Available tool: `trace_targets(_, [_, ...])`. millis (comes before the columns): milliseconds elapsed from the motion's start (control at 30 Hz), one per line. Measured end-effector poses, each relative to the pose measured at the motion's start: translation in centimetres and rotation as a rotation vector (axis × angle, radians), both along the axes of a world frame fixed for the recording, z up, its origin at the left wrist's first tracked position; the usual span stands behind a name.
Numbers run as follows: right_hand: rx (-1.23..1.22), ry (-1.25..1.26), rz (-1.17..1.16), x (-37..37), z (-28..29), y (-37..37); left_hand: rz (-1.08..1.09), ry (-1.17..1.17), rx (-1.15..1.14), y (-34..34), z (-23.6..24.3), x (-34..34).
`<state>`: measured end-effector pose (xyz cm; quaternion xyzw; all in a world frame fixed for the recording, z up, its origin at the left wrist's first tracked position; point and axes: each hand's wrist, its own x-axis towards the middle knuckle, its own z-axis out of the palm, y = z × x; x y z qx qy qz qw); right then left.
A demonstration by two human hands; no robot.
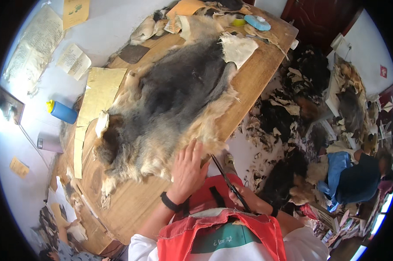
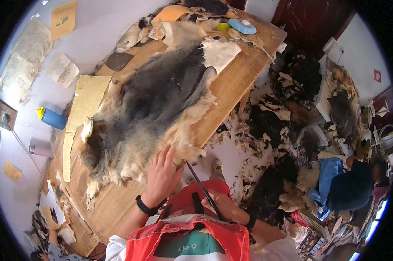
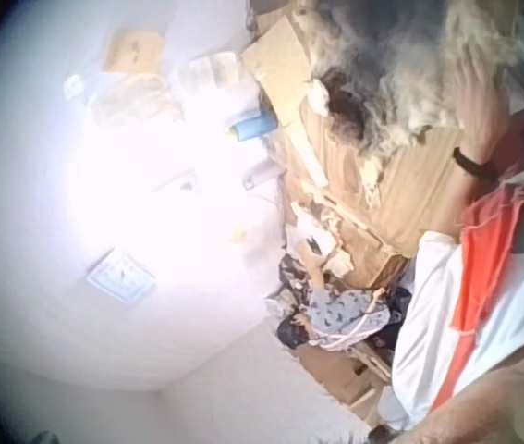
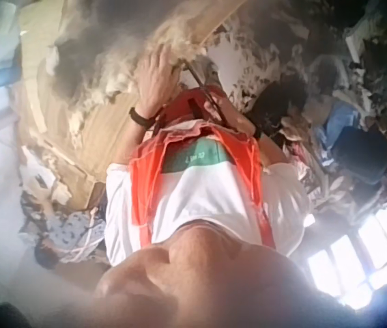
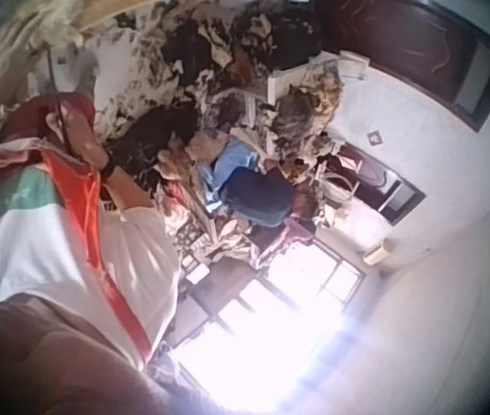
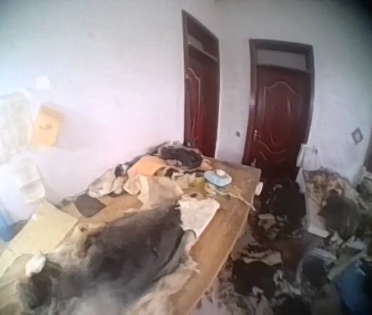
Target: Cutting and arranging fur pelt pieces on a workshop table using scissors and templates.
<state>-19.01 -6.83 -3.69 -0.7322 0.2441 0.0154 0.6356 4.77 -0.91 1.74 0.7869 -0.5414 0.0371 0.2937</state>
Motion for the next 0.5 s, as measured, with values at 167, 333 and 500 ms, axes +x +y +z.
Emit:
trace_targets(167, [0.221,0.198,-0.014,0.7,0.7,0.6,-0.108,0.071,0.188,-0.7,-2.8,1.5])
trace_targets(333, [0.344,0.16,-0.093,3.5,0.5,0.3,-0.132,0.081,0.136,-0.7,-3.6,1.5])
trace_targets(500, [0.461,0.124,-0.274,6.2,-0.1,1.4,-0.125,0.07,0.109,-0.7,-3.2,1.1])
